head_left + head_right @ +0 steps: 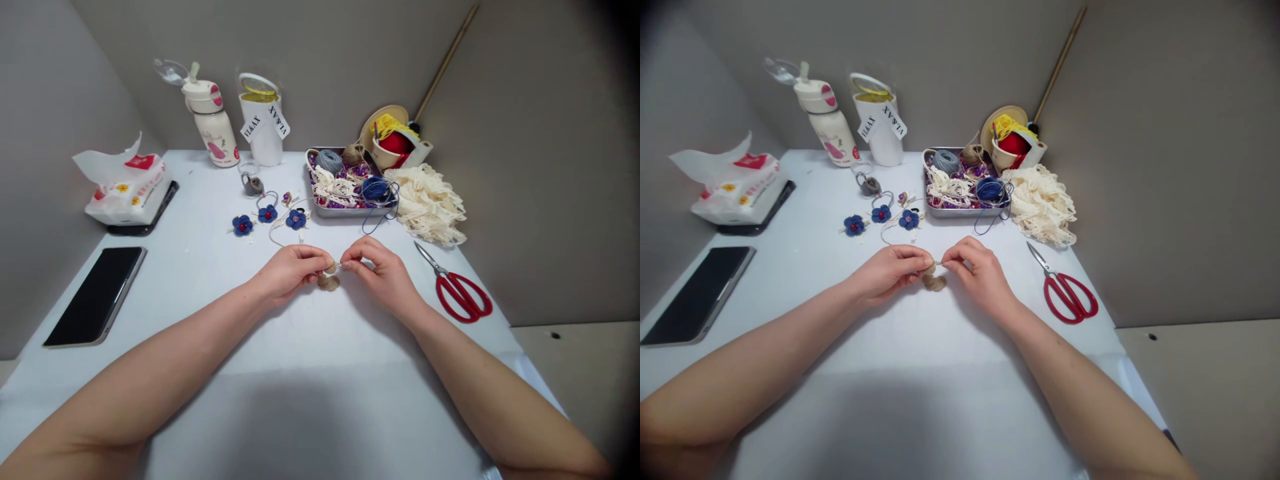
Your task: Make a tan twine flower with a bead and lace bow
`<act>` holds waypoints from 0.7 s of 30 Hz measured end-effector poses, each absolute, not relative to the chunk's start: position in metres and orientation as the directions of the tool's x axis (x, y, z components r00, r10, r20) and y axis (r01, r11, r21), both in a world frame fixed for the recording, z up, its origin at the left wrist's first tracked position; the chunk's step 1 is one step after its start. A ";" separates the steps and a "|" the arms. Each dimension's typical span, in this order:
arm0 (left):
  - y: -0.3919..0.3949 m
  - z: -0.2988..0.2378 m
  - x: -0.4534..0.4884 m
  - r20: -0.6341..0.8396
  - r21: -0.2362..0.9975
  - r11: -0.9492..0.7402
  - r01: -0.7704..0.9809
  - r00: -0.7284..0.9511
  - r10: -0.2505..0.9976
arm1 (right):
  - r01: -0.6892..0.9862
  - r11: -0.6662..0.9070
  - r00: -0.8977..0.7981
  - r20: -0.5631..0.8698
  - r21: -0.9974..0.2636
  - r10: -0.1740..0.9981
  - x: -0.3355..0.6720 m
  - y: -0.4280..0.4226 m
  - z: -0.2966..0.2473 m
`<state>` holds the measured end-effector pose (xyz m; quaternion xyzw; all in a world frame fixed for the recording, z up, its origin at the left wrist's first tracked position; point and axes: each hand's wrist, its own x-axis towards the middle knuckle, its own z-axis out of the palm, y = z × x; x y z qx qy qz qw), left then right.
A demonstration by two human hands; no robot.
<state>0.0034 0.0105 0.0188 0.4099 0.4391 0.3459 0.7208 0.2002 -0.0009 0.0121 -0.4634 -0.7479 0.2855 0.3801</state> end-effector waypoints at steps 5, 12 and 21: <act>0.009 0.019 0.004 -0.312 0.898 0.405 -0.172 0.400 0.862 | 0.435 0.387 -0.283 0.284 -0.813 0.916 0.198 -0.002 0.010; 0.009 0.019 0.005 -0.301 0.900 0.394 -0.185 0.390 0.870 | 0.434 0.378 -0.276 0.279 -0.818 0.920 0.197 -0.002 0.011; 0.009 0.015 0.006 -0.305 0.894 0.397 -0.210 0.363 0.880 | 0.437 0.266 -0.226 0.182 -0.859 0.957 0.194 -0.005 0.011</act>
